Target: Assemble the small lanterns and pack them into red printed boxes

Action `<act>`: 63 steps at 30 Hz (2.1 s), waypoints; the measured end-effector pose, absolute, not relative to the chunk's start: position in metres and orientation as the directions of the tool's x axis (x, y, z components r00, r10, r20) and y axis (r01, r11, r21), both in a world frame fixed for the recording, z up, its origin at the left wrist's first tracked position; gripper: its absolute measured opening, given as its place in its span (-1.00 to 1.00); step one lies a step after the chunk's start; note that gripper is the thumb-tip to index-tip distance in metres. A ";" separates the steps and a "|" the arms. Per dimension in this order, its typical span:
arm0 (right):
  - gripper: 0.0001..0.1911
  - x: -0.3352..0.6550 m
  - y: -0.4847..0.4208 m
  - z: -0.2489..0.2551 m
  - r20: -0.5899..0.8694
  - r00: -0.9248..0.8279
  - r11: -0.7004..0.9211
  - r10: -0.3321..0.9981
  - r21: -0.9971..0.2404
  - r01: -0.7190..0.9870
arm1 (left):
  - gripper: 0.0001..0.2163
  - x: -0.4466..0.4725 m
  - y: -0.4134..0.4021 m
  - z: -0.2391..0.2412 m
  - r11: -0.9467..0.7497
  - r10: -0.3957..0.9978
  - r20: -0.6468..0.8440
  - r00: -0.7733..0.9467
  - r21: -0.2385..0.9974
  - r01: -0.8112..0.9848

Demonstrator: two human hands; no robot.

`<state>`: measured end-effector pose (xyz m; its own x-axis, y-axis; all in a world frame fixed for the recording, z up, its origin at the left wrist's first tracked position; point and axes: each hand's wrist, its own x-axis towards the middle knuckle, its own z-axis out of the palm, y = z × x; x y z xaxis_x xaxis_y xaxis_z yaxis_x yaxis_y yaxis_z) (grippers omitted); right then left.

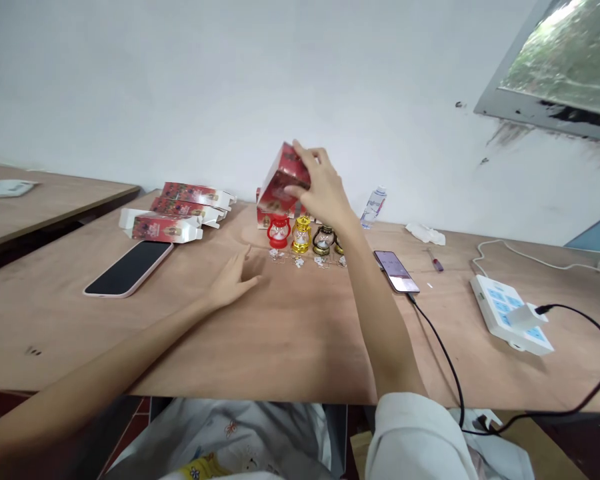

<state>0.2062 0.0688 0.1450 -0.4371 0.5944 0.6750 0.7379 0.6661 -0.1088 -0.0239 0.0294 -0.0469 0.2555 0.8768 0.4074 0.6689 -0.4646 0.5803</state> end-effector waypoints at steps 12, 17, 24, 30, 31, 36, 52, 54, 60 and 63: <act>-0.42 0.187 0.206 0.086 0.565 -0.130 0.410 0.815 -0.403 0.818 | -0.60 -0.018 0.018 -0.054 -0.517 0.844 0.305 0.442 0.237 0.823; -0.41 0.180 0.233 0.071 0.447 -0.169 0.375 0.878 -0.425 0.824 | -0.59 -0.013 0.010 -0.042 -0.486 0.870 0.199 0.451 0.199 0.851; -0.47 0.172 0.238 0.069 0.362 -0.286 0.418 0.887 -0.365 0.832 | -0.60 -0.011 0.008 -0.040 -0.524 0.843 0.206 0.496 0.113 0.844; -0.66 0.164 0.198 0.079 0.432 -0.475 0.603 0.767 -0.230 0.764 | -0.58 -0.011 0.010 -0.042 -0.535 0.832 0.218 0.510 0.072 0.842; -0.65 0.162 0.190 0.079 0.356 -0.567 0.650 0.743 -0.182 0.738 | -0.58 -0.011 0.010 -0.042 -0.534 0.833 0.215 0.510 0.069 0.843; -0.55 0.151 0.163 0.077 0.063 -0.663 0.663 0.746 0.026 0.748 | -0.58 -0.011 0.011 -0.041 -0.536 0.833 0.209 0.513 0.072 0.841; -0.49 0.170 0.010 0.013 0.391 -0.132 0.386 0.911 -0.920 -0.066 | -0.37 -0.011 0.018 -0.039 -0.563 0.822 0.312 0.477 0.574 0.595; -0.44 0.165 -0.004 -0.009 0.286 -0.232 0.265 0.930 -0.957 -0.117 | -0.43 -0.011 0.016 -0.040 -0.640 0.763 0.398 0.509 0.577 0.508; -0.50 0.160 -0.004 -0.035 0.123 -0.274 0.073 0.954 -0.980 -0.184 | -0.54 -0.008 0.011 -0.039 -0.739 0.674 0.419 0.609 0.406 0.538; -0.51 0.166 0.004 -0.041 0.125 -0.187 0.081 0.974 -0.970 -0.228 | -0.57 -0.010 0.019 -0.035 -0.706 0.707 0.376 0.599 0.342 0.620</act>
